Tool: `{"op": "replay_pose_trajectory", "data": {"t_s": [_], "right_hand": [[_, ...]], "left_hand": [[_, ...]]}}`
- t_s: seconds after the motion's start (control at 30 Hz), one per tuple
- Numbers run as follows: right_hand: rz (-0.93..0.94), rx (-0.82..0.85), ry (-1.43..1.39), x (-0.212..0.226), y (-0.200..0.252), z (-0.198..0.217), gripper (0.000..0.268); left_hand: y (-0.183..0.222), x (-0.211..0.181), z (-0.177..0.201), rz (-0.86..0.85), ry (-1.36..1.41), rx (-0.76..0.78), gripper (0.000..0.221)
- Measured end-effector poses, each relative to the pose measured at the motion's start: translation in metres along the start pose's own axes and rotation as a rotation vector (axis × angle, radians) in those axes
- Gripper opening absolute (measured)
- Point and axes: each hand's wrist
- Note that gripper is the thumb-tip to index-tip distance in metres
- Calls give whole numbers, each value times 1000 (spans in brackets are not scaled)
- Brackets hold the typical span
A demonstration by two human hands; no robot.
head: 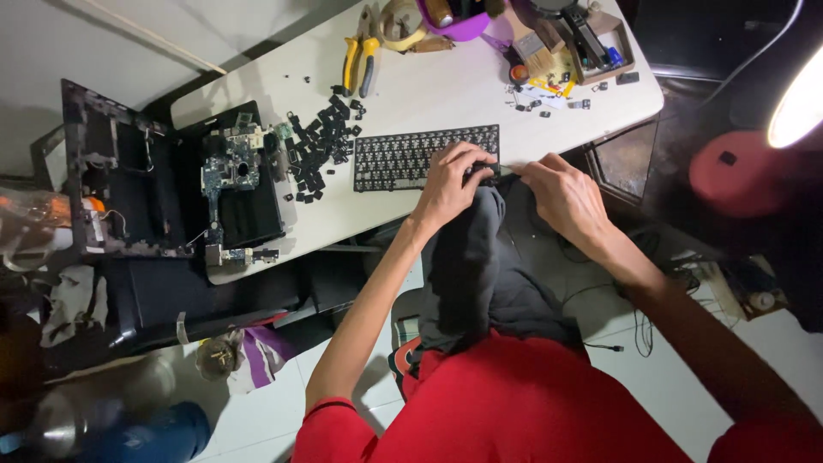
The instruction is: The person sits at a repair bench and removes keycaps from a laptop keyboard one at a time, using a small pick to pry each key off and letting the keys pile on the table. They then hold and work on individual keycap components with the pick.
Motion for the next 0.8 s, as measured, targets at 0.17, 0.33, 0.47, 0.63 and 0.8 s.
{"op": "replay_pose_trajectory", "data": {"t_s": [0.17, 0.33, 0.47, 0.63, 0.8], "right_hand": [[14, -83, 48, 0, 11, -3, 12], [46, -46, 48, -10, 4, -3, 13], [59, -3, 107, -5, -7, 10, 14], [1, 99, 17, -19, -15, 3, 16], [-4, 105, -64, -18, -17, 6, 15]], "left_hand": [[6, 4, -3, -13, 17, -8, 9], [7, 1, -5, -4, -35, 4, 10], [8, 3, -6, -35, -58, 7, 11], [5, -2, -2, -42, -64, 6, 11], [6, -3, -5, -34, -45, -5, 9]]}}
Point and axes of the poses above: each hand's wrist, its own y-axis away from the middle knuckle, its own z-axis out of the back of the hand, x = y × z, and after that the axes turned 14 degrees about -x, right-handed
